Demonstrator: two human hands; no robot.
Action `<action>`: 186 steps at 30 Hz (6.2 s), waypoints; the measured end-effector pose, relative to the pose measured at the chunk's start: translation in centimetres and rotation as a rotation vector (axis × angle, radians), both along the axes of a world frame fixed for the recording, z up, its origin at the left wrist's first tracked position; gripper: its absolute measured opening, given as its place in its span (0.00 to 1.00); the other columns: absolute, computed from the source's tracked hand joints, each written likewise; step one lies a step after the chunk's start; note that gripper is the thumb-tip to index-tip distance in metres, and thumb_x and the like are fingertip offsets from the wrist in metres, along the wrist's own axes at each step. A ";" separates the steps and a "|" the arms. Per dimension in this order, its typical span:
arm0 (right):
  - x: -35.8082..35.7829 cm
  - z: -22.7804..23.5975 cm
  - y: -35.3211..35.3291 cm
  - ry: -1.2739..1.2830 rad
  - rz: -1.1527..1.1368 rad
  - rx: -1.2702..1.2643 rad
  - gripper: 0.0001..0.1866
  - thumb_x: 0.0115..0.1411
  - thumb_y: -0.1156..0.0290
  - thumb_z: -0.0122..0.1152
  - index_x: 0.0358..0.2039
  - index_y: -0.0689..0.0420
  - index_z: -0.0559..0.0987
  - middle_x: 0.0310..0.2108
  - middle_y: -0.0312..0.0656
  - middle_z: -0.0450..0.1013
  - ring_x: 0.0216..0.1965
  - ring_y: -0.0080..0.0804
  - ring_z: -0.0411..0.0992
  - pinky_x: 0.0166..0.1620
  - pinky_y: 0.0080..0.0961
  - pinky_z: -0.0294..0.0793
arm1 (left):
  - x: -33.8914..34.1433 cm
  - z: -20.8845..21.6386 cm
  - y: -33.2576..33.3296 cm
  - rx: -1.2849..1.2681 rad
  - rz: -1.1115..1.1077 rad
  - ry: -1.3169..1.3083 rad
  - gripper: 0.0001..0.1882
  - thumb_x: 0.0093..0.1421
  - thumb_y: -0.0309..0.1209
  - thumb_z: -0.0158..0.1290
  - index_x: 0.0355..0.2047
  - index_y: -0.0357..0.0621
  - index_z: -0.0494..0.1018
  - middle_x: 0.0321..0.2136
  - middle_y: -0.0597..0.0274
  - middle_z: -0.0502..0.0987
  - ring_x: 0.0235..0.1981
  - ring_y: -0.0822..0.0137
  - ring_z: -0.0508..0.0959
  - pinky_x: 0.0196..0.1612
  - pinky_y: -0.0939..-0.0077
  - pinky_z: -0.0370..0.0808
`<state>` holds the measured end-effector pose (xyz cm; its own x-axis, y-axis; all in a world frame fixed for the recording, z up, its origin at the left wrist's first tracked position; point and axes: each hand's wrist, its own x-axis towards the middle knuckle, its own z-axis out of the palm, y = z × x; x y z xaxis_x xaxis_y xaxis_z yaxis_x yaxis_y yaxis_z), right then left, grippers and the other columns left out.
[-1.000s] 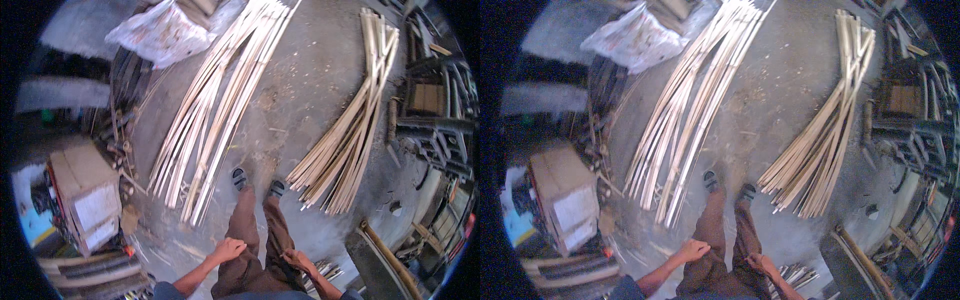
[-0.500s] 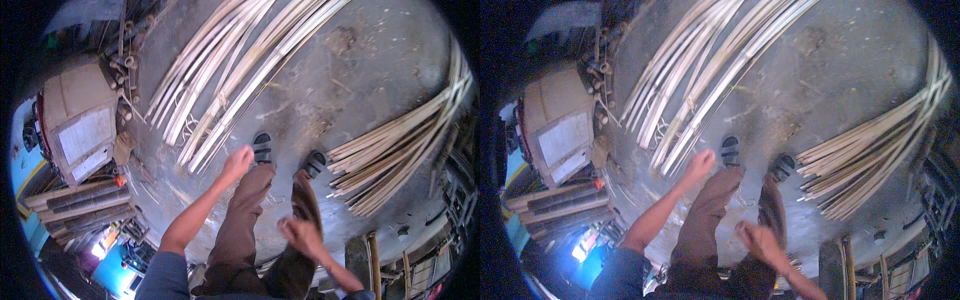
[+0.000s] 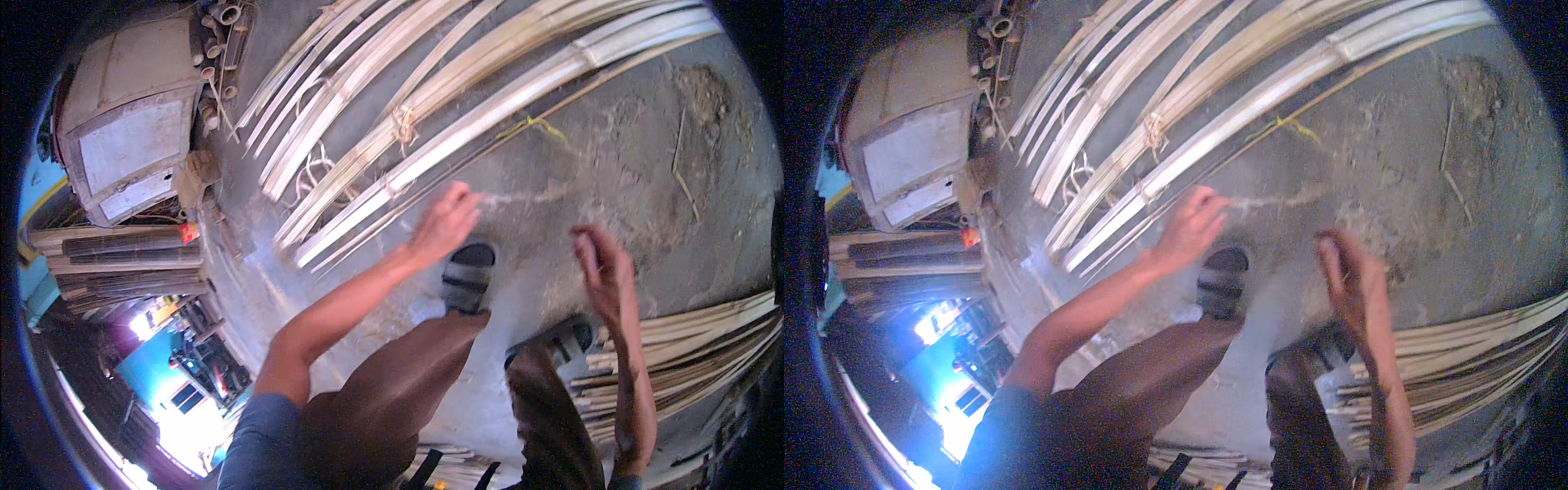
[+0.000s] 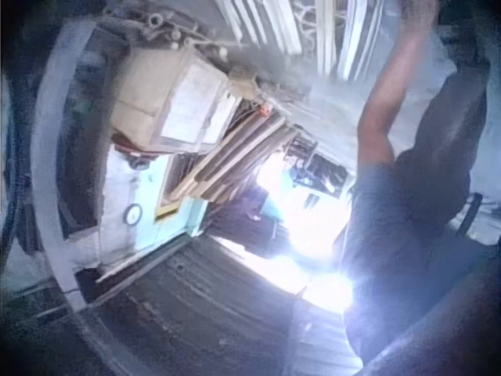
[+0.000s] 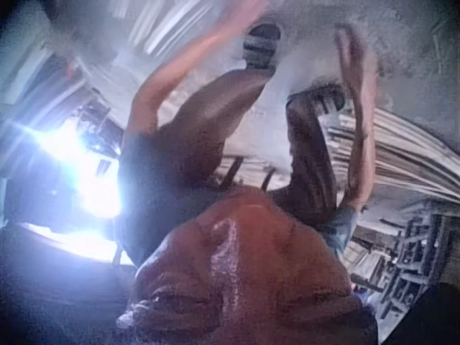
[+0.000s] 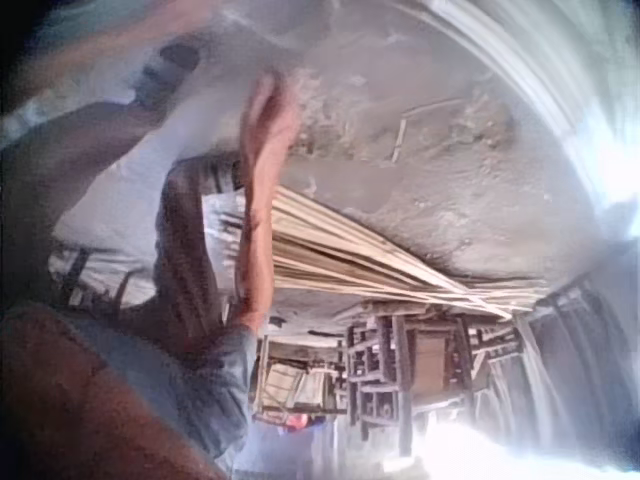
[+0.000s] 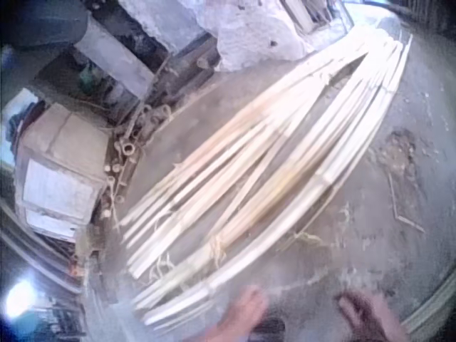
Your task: The person gathers thin bamboo strips from a pile, unties a bundle, and arranges the strips on the floor into neat parallel rows. The person repeatedly picks up, aligns, and places the strips to form organized stacks.
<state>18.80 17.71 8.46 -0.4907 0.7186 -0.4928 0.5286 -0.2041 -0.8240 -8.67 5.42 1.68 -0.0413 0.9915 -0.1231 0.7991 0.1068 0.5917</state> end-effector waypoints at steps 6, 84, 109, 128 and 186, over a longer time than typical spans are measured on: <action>3.7 -4.8 -0.5 -0.148 0.624 0.041 0.13 0.62 0.62 0.55 0.44 0.53 0.78 0.38 0.51 0.77 0.39 0.53 0.76 0.39 0.45 0.76 | -12.1 -0.1 1.8 0.052 0.098 0.548 0.39 0.51 0.36 0.61 0.61 0.41 0.58 0.51 0.46 0.63 0.53 0.48 0.65 0.55 0.54 0.64; -8.9 -11.9 5.3 0.699 -0.425 -0.564 0.28 0.68 0.49 0.49 0.55 0.59 0.66 0.46 0.41 0.67 0.43 0.31 0.69 0.42 0.29 0.72 | 0.1 1.6 3.2 -0.120 0.092 0.152 0.43 0.39 0.52 0.69 0.51 0.43 0.66 0.35 0.49 0.76 0.40 0.49 0.78 0.42 0.51 0.73; -6.2 -15.7 3.0 0.562 -0.442 -0.440 0.20 0.66 0.47 0.51 0.37 0.52 0.75 0.28 0.29 0.70 0.22 0.17 0.62 0.23 0.17 0.60 | 3.6 1.1 -6.5 -0.152 0.251 0.369 0.35 0.42 0.38 0.67 0.51 0.48 0.65 0.38 0.49 0.75 0.42 0.47 0.77 0.40 0.52 0.73; -1.5 -13.0 3.5 0.566 -0.476 -0.445 0.27 0.67 0.47 0.49 0.53 0.57 0.68 0.42 0.41 0.72 0.39 0.28 0.73 0.40 0.29 0.75 | -2.4 2.8 -5.7 -0.080 0.164 0.323 0.35 0.49 0.52 0.63 0.54 0.50 0.68 0.37 0.53 0.77 0.41 0.52 0.79 0.40 0.51 0.74; -1.9 -2.9 4.7 0.443 -0.244 0.152 0.16 0.68 0.64 0.51 0.50 0.62 0.74 0.37 0.41 0.75 0.37 0.27 0.74 0.41 0.25 0.75 | -18.2 11.3 4.6 0.239 0.448 0.271 0.23 0.56 0.40 0.59 0.46 0.37 0.72 0.33 0.40 0.76 0.36 0.42 0.76 0.41 0.54 0.71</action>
<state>16.86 22.45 5.51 -0.4382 0.8849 -0.1577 0.0750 -0.1388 -0.9875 -26.92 10.03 12.94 -0.4625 0.8691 0.1754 0.8332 0.3584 0.4211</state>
